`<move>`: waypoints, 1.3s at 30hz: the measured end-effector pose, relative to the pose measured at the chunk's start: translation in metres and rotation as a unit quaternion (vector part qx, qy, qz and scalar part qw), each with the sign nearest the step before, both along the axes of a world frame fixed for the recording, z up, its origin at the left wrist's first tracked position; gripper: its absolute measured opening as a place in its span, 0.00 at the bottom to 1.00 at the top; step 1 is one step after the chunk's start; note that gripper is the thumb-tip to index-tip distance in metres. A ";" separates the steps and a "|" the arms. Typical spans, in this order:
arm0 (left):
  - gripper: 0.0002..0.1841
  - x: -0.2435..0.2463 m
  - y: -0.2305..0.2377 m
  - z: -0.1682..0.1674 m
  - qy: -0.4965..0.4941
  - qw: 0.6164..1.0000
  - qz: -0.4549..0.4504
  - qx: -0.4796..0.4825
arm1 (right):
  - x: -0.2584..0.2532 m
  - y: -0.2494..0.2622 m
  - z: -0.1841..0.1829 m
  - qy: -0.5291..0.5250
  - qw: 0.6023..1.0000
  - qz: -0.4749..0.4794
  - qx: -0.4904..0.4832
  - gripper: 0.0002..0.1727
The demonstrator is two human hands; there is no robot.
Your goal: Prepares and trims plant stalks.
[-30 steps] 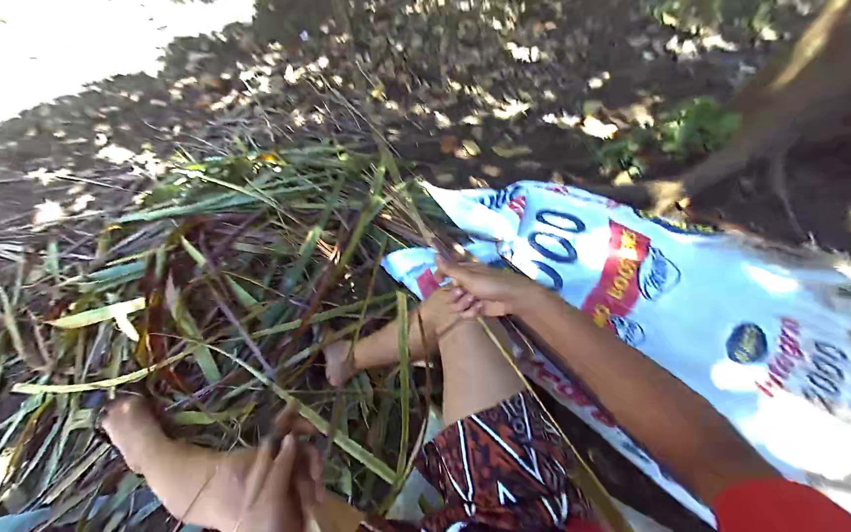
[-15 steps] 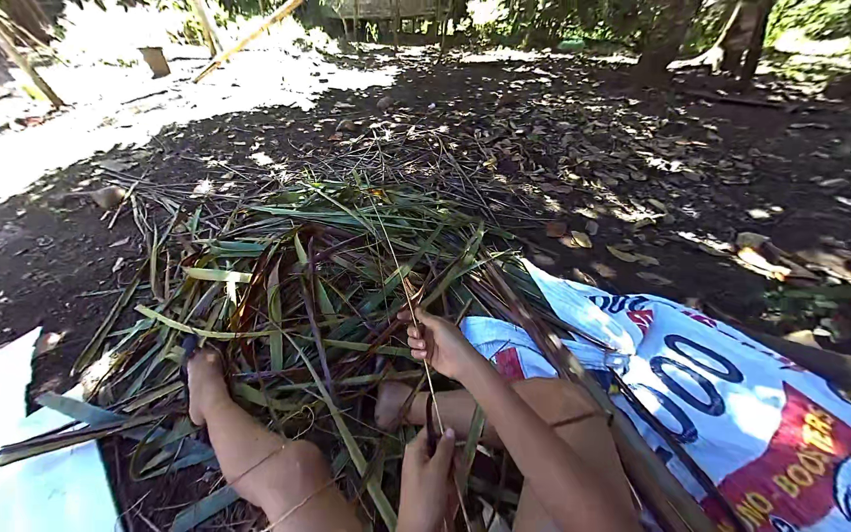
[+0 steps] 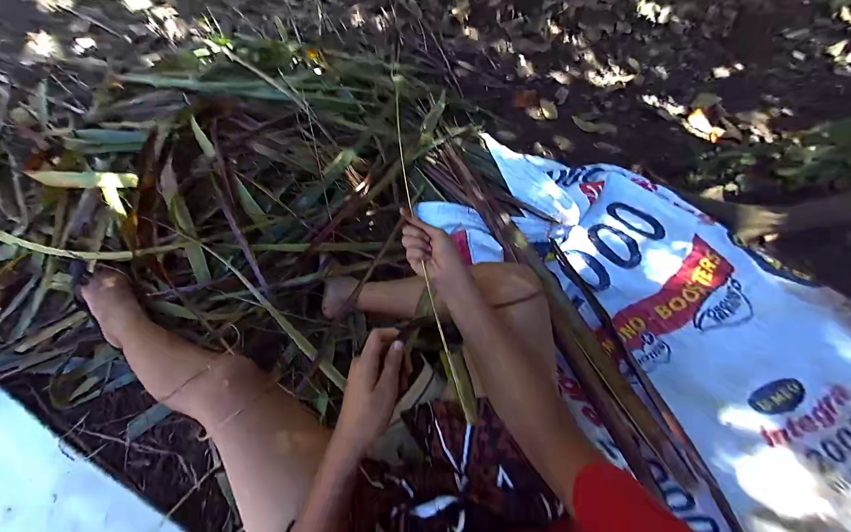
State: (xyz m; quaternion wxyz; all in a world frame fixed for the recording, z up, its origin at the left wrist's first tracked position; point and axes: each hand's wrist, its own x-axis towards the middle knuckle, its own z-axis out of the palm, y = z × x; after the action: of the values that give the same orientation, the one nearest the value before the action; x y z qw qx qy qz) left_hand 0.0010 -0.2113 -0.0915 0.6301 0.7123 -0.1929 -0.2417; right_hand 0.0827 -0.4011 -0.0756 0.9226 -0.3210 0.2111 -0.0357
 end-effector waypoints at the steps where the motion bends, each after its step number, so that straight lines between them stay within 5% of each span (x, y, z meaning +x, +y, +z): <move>1: 0.14 -0.001 -0.002 -0.004 -0.033 0.999 -0.029 0.006 | -0.007 0.001 -0.001 0.002 1.000 0.001 -0.005 0.14; 5: 0.15 -0.004 -0.007 -0.012 -0.124 0.987 -0.077 0.068 | -0.029 -0.003 -0.032 -0.062 0.997 0.019 0.032 0.20; 9: 0.16 -0.003 -0.006 -0.013 -0.128 0.987 -0.066 0.067 | 0.021 -0.006 -0.016 0.006 0.987 -0.030 0.155 0.18; 18: 0.15 -0.017 -0.014 0.002 -0.267 0.931 0.002 0.249 | 0.018 -0.004 -0.005 0.064 0.992 -0.072 0.078 0.16; 26: 0.15 0.011 0.033 0.019 -0.162 0.953 -0.223 0.127 | 0.032 -0.031 -0.006 0.034 0.991 -0.103 0.080 0.15; 36: 0.15 0.023 0.049 0.032 -0.191 0.947 -0.212 0.150 | 0.042 -0.021 -0.006 0.049 0.987 -0.150 0.012 0.14; 39: 0.14 0.016 0.054 0.037 -0.154 0.950 -0.262 0.072 | 0.049 -0.034 -0.022 0.047 0.977 -0.206 -0.001 0.14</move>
State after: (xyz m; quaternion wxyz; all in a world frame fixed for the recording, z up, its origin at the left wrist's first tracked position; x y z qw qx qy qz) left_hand 0.0173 -0.1568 -0.0548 0.4543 0.7088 -0.4492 -0.2993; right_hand 0.1313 -0.4354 -0.0976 0.8840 -0.2730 0.3160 -0.2103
